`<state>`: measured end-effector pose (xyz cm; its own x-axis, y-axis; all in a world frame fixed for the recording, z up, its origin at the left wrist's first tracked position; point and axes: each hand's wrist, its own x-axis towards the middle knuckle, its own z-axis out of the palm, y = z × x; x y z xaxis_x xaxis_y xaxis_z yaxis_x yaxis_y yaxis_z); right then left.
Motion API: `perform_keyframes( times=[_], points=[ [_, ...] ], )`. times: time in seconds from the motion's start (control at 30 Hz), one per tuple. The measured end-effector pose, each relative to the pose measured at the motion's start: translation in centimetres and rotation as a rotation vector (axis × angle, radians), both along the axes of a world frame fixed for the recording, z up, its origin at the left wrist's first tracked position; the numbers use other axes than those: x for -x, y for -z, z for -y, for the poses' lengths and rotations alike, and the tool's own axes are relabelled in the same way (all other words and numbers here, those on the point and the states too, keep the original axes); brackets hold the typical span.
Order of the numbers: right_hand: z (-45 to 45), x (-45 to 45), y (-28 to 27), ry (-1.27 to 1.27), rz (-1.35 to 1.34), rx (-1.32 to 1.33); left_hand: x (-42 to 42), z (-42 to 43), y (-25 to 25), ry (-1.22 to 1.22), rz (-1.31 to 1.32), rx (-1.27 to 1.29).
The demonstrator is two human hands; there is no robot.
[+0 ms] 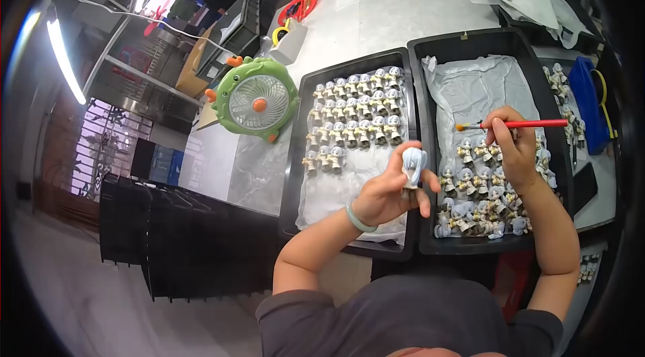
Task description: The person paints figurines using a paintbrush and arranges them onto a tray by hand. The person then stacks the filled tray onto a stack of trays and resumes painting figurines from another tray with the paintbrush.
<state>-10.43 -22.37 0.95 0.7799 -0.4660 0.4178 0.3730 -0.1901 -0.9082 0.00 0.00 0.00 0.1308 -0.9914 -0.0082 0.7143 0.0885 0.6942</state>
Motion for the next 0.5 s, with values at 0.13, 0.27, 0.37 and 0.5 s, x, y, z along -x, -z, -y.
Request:
perform_keyframes(
  times=[0.13,0.27,0.37,0.5],
  points=[
    [-0.1,-0.1,0.0,0.013,-0.017,0.028,-0.3,-0.5,-0.9,-0.048,-0.163,0.019],
    [0.0,-0.1,-0.2,0.004,-0.021,0.036,0.0,-0.5,-0.8,0.006,-0.088,0.133],
    [0.0,0.0,-0.2,0.000,-0.028,0.030,0.6,-0.6,-1.1,-0.052,-0.021,0.076],
    [-0.1,0.0,-0.3,0.001,-0.038,0.044,0.9,-0.4,-1.8,-0.136,0.203,-0.054]
  ],
)
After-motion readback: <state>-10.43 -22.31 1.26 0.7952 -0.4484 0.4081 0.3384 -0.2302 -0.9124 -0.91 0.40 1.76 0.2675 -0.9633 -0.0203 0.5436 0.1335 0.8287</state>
